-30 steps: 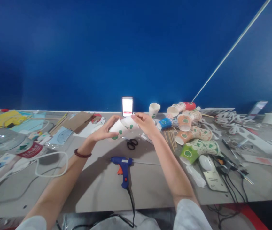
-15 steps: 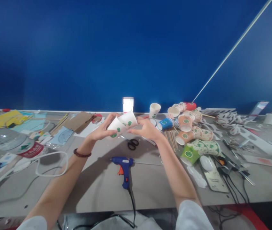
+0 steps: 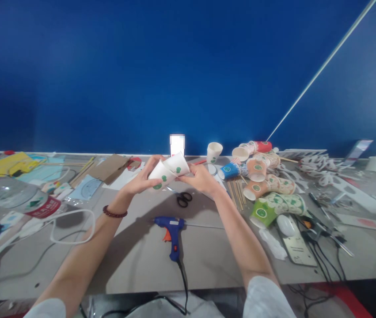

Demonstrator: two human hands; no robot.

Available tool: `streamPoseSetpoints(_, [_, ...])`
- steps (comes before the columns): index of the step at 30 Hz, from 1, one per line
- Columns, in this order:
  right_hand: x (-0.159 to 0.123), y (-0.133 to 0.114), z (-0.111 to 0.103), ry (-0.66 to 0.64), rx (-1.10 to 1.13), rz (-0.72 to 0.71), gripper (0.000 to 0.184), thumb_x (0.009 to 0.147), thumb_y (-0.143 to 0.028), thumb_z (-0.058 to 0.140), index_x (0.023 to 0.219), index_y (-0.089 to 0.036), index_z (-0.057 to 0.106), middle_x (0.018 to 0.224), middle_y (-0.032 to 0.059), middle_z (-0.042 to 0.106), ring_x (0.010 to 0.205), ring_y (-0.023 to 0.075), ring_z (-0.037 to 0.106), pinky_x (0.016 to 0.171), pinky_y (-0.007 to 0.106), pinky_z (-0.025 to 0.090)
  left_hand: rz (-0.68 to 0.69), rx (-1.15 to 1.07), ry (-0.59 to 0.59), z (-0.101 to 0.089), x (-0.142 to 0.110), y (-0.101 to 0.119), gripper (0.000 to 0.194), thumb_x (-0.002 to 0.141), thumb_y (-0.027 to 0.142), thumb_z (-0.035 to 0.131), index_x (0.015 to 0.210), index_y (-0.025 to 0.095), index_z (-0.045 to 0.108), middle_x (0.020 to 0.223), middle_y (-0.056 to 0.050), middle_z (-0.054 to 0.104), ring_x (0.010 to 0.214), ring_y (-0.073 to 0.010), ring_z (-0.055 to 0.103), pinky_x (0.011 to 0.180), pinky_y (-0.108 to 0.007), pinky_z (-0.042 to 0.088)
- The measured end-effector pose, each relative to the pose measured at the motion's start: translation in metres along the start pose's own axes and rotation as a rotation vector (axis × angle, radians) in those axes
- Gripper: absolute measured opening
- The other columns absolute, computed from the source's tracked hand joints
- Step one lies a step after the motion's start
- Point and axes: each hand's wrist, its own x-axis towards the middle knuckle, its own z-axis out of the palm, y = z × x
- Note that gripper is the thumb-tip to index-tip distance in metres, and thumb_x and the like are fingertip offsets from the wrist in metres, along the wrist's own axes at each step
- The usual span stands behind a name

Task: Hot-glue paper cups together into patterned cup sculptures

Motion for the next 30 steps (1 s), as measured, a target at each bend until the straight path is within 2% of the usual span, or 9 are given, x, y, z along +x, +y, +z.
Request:
streamPoseSetpoints(5, [0.0,0.0,0.0,-0.002,-0.015,-0.014,0.031,0.077,-0.041,0.074,0.1,-0.019,0.075,0.096,0.004,0.076,0.093,0.0264,0.069,0.08,0.035,0.054,0.009,0.033,-0.022,-0.003,0.0,0.001,0.062,0.076,0.043,0.07,0.126,0.026,0.038,0.135,-0.011,0.043,0.108,-0.0278,0.055,0.081,-0.034,0.05])
streamPoseSetpoints(9, [0.0,-0.002,0.0,-0.014,-0.052,-0.051,0.026,0.078,-0.037,0.074,0.099,-0.021,0.076,0.101,0.0032,0.076,0.097,0.0257,0.069,0.085,0.036,0.053,-0.029,0.07,-0.046,-0.006,0.0,0.005,0.061,0.078,0.044,0.069,0.13,0.025,0.043,0.137,-0.012,0.045,0.115,-0.0294,0.052,0.087,-0.036,0.049])
streamPoseSetpoints(12, [0.0,-0.005,0.002,-0.047,-0.104,-0.095,0.021,0.08,-0.034,0.072,0.098,-0.024,0.076,0.107,0.0022,0.075,0.103,0.025,0.067,0.091,0.037,0.052,-0.091,0.067,0.016,-0.005,0.001,0.009,0.055,0.081,0.048,0.065,0.127,0.023,0.049,0.131,-0.011,0.052,0.108,-0.027,0.056,0.083,-0.034,0.05])
streamPoseSetpoints(17, [-0.002,-0.009,0.009,-0.062,-0.185,-0.126,0.023,0.083,-0.03,0.071,0.105,-0.026,0.076,0.121,0.0026,0.07,0.111,0.0268,0.065,0.097,0.039,0.049,-0.214,0.119,0.17,0.005,0.001,0.016,0.05,0.081,0.052,0.062,0.12,0.022,0.055,0.122,-0.008,0.059,0.092,-0.0218,0.061,0.073,-0.032,0.05])
streamPoseSetpoints(21, [-0.003,-0.011,0.011,-0.069,-0.186,-0.119,0.02,0.083,-0.031,0.071,0.1,-0.024,0.077,0.113,0.0021,0.074,0.105,0.0272,0.067,0.092,0.036,0.051,-0.258,0.16,0.197,0.012,0.002,0.02,0.046,0.08,0.05,0.062,0.116,0.022,0.058,0.116,-0.006,0.063,0.094,-0.0227,0.061,0.073,-0.031,0.05])
streamPoseSetpoints(25, [-0.002,-0.01,0.012,-0.072,-0.175,-0.099,0.018,0.082,-0.032,0.071,0.097,-0.023,0.077,0.105,0.0019,0.076,0.099,0.0258,0.069,0.087,0.035,0.052,-0.237,0.167,0.183,0.013,0.003,0.018,0.045,0.08,0.049,0.06,0.116,0.021,0.058,0.113,-0.005,0.063,0.094,-0.0231,0.061,0.073,-0.032,0.05])
streamPoseSetpoints(30, [-0.001,-0.011,0.011,-0.081,-0.176,-0.108,0.018,0.082,-0.031,0.071,0.096,-0.022,0.077,0.103,0.0029,0.076,0.096,0.0256,0.07,0.085,0.034,0.052,-0.136,0.171,0.185,0.011,0.003,0.015,0.042,0.082,0.045,0.059,0.117,0.021,0.057,0.116,-0.005,0.061,0.103,-0.024,0.059,0.083,-0.034,0.048])
